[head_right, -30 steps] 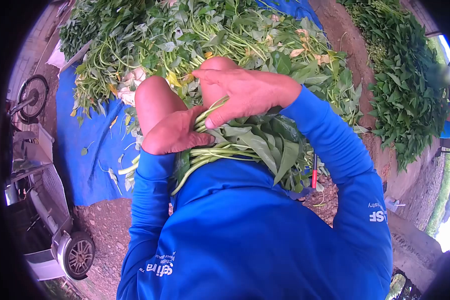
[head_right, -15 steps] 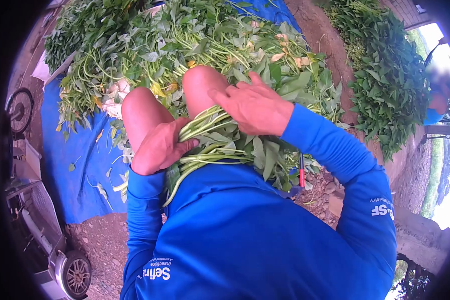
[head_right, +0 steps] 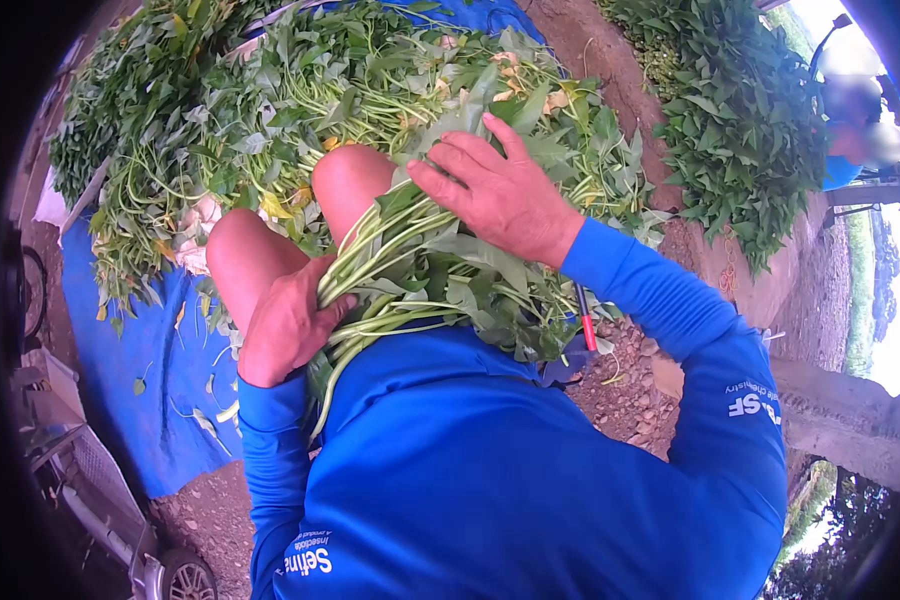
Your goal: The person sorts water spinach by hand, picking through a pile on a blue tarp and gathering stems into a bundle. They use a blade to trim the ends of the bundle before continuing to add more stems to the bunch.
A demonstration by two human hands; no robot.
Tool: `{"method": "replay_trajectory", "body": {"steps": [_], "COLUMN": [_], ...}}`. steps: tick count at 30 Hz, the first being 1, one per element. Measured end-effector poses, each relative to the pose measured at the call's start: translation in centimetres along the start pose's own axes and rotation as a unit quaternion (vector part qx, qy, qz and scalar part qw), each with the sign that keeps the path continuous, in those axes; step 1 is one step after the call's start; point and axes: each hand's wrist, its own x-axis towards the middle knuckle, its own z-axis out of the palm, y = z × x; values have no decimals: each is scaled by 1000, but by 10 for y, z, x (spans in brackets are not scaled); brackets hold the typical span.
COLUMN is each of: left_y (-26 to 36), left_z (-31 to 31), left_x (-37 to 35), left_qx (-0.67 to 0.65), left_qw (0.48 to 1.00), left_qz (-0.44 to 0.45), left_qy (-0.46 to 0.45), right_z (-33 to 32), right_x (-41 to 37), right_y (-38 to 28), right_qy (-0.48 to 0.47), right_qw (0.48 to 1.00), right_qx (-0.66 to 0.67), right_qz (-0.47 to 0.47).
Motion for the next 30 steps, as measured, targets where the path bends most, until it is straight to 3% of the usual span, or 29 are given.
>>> {"method": "replay_trajectory", "body": {"steps": [1,4,6,7,10,12,14,18,20,22,23,24,26,29,30], "left_y": [-1,0,-7,-13,-21,-18,-23,-21,-20,-18,-16,-13,-2,7,8], "left_z": [1,-1,1,3,4,3,5,2,1,1,2,4,9,15,15], "left_x": [-2,1,2,1,6,10,12,11,9,10,7,5,1,-11,-15], "left_qx": [9,22,2,5,5,-2,-3,-5,18,35,39,43,80,121,128], "left_qw": [1000,999,999,999,998,996,997,996,995,996,996,996,993,986,986], "left_qz": [-8,-35,-42,-44,-60,-88,-81,-84,-95,-87,-74,-61,-39,-2,-1], "left_qy": [3,-7,16,16,10,-12,3,6,0,15,29,43,74,115,111], "right_z": [11,25,15,-4,-76,-111,-94,-41,-27,-13,-8,-3,7,97,99], "right_x": [-7,-23,-49,-57,-69,-67,-66,-65,-66,-67,-68,-62,-42,-55,-51], "right_y": [9,43,63,72,57,-9,-56,-88,-84,-72,-68,-67,-68,-65,-64], "right_qy": [32,75,83,71,191,192,113,80,60,66,67,19,-73,68,73], "right_qw": [999,986,980,978,949,922,912,960,965,945,933,890,758,747,679], "right_qx": [20,120,86,10,126,297,394,261,237,297,327,392,499,542,603], "right_qz": [-13,90,160,195,217,157,6,61,91,118,135,233,413,378,412]}}
